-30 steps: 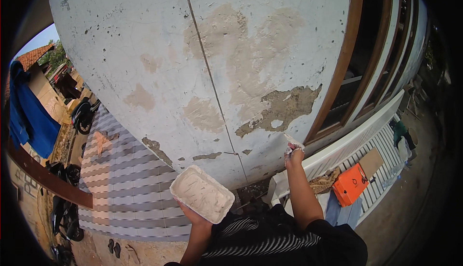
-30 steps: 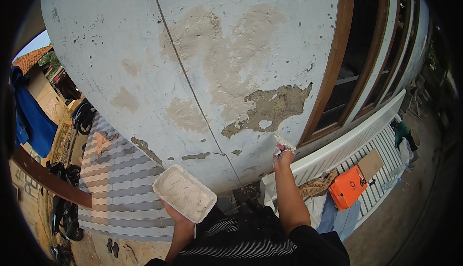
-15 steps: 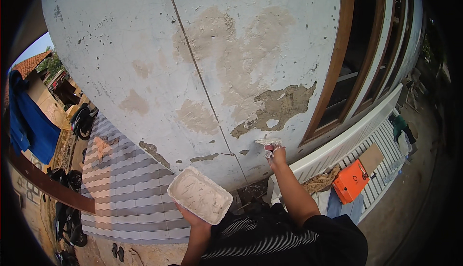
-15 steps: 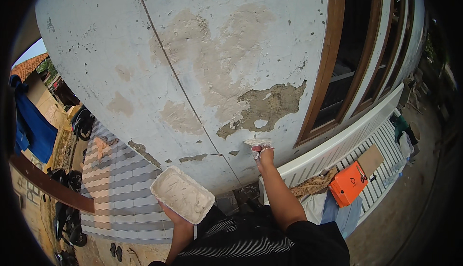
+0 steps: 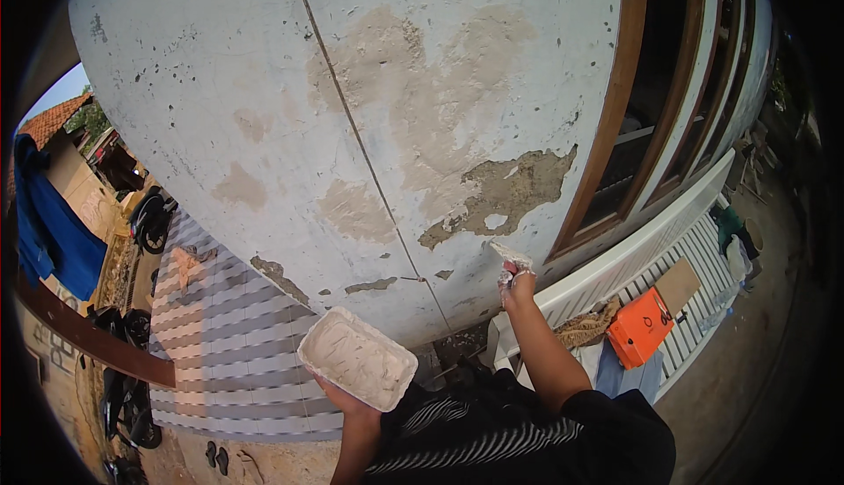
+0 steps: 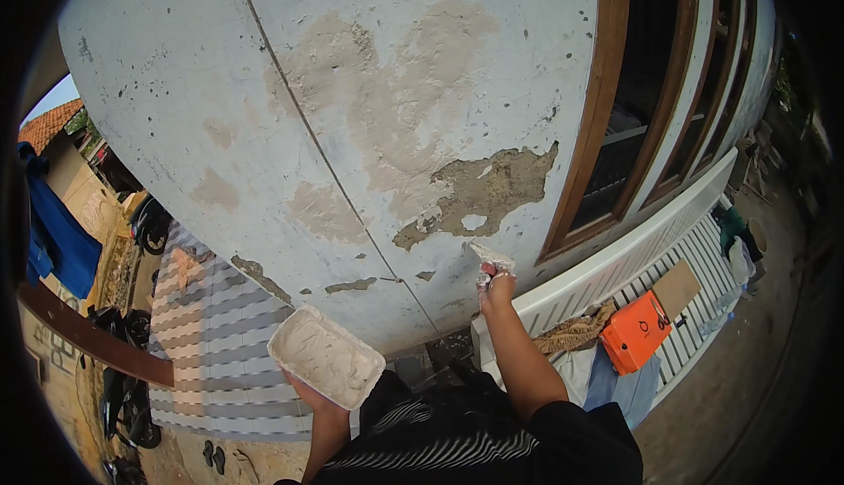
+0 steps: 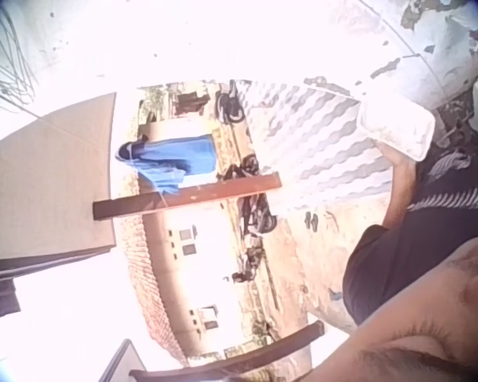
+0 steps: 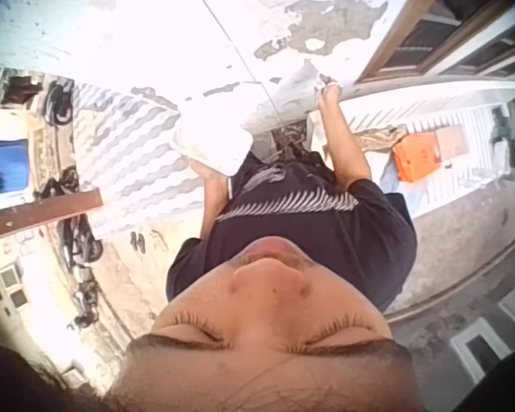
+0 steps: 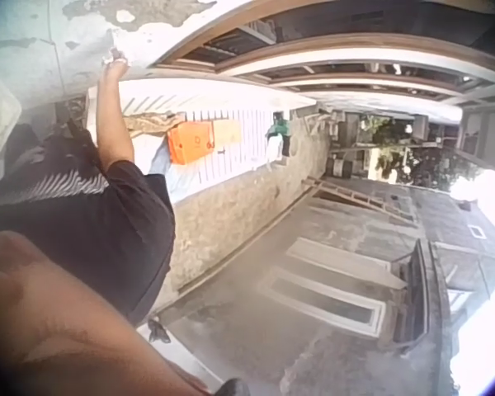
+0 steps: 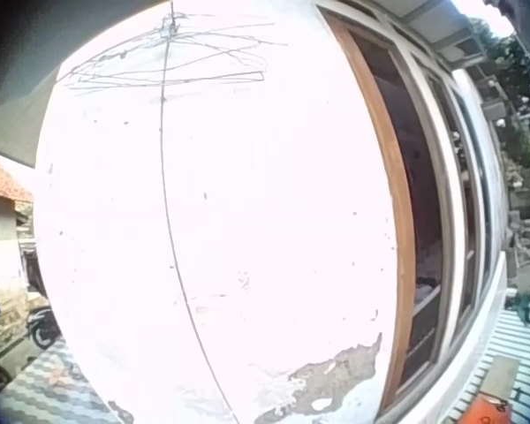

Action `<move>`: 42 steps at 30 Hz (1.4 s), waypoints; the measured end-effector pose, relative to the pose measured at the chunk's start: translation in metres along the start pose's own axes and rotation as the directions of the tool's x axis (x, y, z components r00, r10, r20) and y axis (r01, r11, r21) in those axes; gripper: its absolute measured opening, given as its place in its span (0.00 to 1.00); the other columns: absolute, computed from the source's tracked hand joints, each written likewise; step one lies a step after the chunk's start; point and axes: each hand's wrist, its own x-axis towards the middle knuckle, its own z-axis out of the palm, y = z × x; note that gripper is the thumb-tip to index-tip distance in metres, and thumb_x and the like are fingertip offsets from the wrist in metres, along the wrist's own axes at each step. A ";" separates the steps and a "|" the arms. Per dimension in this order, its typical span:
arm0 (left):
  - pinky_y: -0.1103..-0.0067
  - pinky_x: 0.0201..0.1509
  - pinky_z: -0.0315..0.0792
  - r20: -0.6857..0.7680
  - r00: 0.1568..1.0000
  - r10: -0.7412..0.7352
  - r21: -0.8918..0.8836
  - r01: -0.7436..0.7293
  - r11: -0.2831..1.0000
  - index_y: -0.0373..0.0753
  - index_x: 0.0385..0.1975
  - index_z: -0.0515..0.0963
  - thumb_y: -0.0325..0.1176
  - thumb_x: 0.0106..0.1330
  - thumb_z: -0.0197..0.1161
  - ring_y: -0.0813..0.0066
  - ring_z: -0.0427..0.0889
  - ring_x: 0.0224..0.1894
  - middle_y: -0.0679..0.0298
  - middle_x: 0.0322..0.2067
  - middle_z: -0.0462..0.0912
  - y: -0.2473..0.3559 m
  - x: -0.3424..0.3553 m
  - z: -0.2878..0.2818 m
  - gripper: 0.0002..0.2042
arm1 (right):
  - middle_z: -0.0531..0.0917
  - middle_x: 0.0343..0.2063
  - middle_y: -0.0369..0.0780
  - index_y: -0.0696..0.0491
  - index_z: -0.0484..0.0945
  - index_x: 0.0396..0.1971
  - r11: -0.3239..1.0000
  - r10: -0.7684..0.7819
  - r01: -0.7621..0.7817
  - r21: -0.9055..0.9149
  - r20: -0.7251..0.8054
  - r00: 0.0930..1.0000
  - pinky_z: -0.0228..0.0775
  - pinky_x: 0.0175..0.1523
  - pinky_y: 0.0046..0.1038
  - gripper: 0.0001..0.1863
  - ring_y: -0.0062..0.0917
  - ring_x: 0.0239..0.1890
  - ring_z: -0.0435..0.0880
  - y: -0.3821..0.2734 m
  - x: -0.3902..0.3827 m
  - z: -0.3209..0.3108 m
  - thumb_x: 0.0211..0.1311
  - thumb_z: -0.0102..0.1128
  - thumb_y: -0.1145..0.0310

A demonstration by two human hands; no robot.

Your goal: Patching a damaged section of an exterior wall with putty and a scraper tool.

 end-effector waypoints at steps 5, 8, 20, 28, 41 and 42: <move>0.56 0.59 0.65 0.015 0.999 -0.034 0.008 0.034 0.999 0.48 0.62 0.61 0.62 0.64 0.42 0.55 0.67 0.59 0.63 0.60 0.65 -0.006 0.003 0.009 0.31 | 0.77 0.26 0.33 0.48 0.74 0.36 0.992 -0.074 0.070 0.109 0.031 0.997 0.59 0.22 0.24 0.06 0.20 0.21 0.70 -0.011 0.017 -0.016 0.62 0.46 0.68; 0.56 0.59 0.65 -0.021 0.999 -0.048 0.022 0.048 0.999 0.49 0.62 0.61 0.62 0.64 0.41 0.55 0.67 0.59 0.63 0.60 0.65 -0.009 -0.002 0.011 0.31 | 0.77 0.25 0.34 0.47 0.73 0.36 0.999 -0.030 0.030 -0.012 -0.013 0.999 0.59 0.22 0.26 0.07 0.21 0.22 0.71 0.007 0.007 0.013 0.62 0.45 0.70; 0.55 0.59 0.65 -0.009 1.000 -0.011 -0.012 0.011 1.000 0.48 0.62 0.61 0.61 0.65 0.42 0.55 0.68 0.59 0.63 0.60 0.66 -0.002 -0.008 -0.001 0.31 | 0.77 0.24 0.34 0.49 0.74 0.33 0.985 -0.160 0.161 0.065 -0.027 0.987 0.57 0.20 0.22 0.06 0.19 0.20 0.70 -0.014 0.005 -0.003 0.63 0.46 0.69; 0.55 0.59 0.65 -0.038 0.999 -0.028 -0.024 0.027 0.999 0.48 0.62 0.61 0.61 0.64 0.42 0.54 0.68 0.59 0.62 0.60 0.66 -0.008 0.004 0.000 0.31 | 0.77 0.25 0.37 0.49 0.73 0.33 0.989 -0.060 0.061 -0.131 0.012 0.998 0.57 0.21 0.26 0.07 0.22 0.20 0.70 -0.035 0.015 0.010 0.63 0.43 0.69; 0.56 0.60 0.64 -0.046 0.997 -0.057 0.028 0.058 0.998 0.48 0.62 0.61 0.61 0.64 0.41 0.55 0.68 0.59 0.62 0.60 0.66 -0.015 0.006 0.009 0.31 | 0.75 0.20 0.38 0.53 0.72 0.30 0.916 -0.067 0.074 -0.394 0.031 0.997 0.52 0.16 0.24 0.09 0.20 0.14 0.65 -0.089 0.012 0.055 0.59 0.40 0.73; 0.56 0.60 0.64 -0.042 0.997 -0.066 0.029 0.067 0.997 0.48 0.62 0.61 0.62 0.64 0.41 0.55 0.67 0.59 0.62 0.60 0.66 -0.016 0.005 0.011 0.32 | 0.75 0.20 0.38 0.54 0.72 0.29 0.887 -0.105 0.114 -0.448 0.045 0.993 0.51 0.15 0.24 0.09 0.20 0.13 0.65 -0.091 0.014 0.055 0.58 0.39 0.74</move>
